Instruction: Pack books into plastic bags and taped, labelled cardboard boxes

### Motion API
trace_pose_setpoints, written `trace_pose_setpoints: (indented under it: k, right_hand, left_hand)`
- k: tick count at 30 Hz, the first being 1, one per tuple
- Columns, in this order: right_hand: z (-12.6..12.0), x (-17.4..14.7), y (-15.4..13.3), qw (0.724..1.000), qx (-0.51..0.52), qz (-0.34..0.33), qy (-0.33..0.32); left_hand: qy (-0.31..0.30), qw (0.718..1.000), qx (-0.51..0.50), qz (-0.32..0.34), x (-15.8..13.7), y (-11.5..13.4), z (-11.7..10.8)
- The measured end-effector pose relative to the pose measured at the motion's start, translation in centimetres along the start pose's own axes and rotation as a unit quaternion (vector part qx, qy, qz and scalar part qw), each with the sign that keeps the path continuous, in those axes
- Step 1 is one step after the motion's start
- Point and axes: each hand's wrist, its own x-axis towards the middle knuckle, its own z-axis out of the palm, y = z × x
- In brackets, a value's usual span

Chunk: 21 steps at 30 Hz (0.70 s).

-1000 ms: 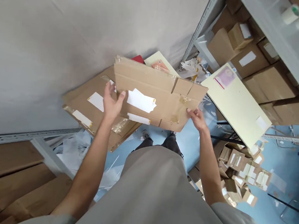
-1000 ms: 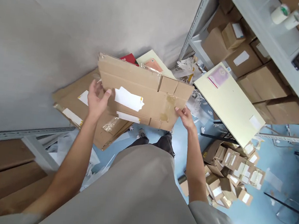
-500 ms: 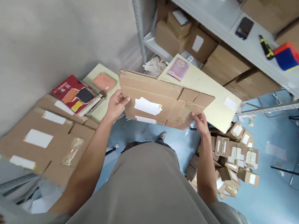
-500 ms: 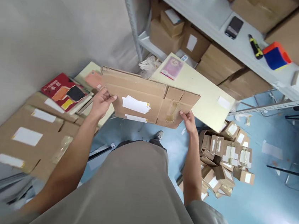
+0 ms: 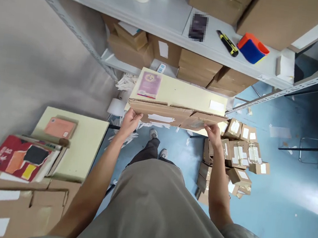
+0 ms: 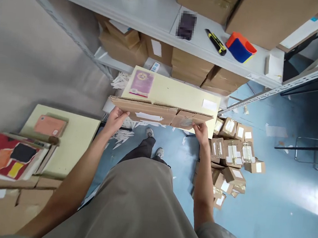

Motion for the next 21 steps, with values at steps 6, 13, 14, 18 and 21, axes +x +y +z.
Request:
trace_pose_setpoints:
  k: [6, 13, 14, 18, 21]
  right_hand:
    - [-0.6, 3.0, -1.7, 0.995, -0.034, 0.015, 0.094]
    - [1.2, 6.9, -2.7, 0.994, -0.031, 0.043, 0.1]
    - [1.7, 7.3, -2.7, 0.994, -0.03, 0.044, 0.093]
    - [4.0, 7.8, -3.2, 0.994, -0.038, 0.063, 0.08]
    - [5.5, 7.9, -3.6, 0.993, -0.028, 0.075, 0.082]
  left_hand:
    - [-0.048, 0.998, -0.048, 0.005, 8.8, 0.1, 4.4]
    - [-0.143, 0.989, -0.019, 0.013, 17.3, 0.8, 7.0]
    - [-0.156, 0.988, -0.016, 0.011, 18.0, 0.8, 7.3]
    - [-0.198, 0.98, -0.018, -0.005, 19.4, 1.1, 8.2]
    - [-0.2, 0.979, -0.038, -0.003, 19.5, 1.7, 8.3]
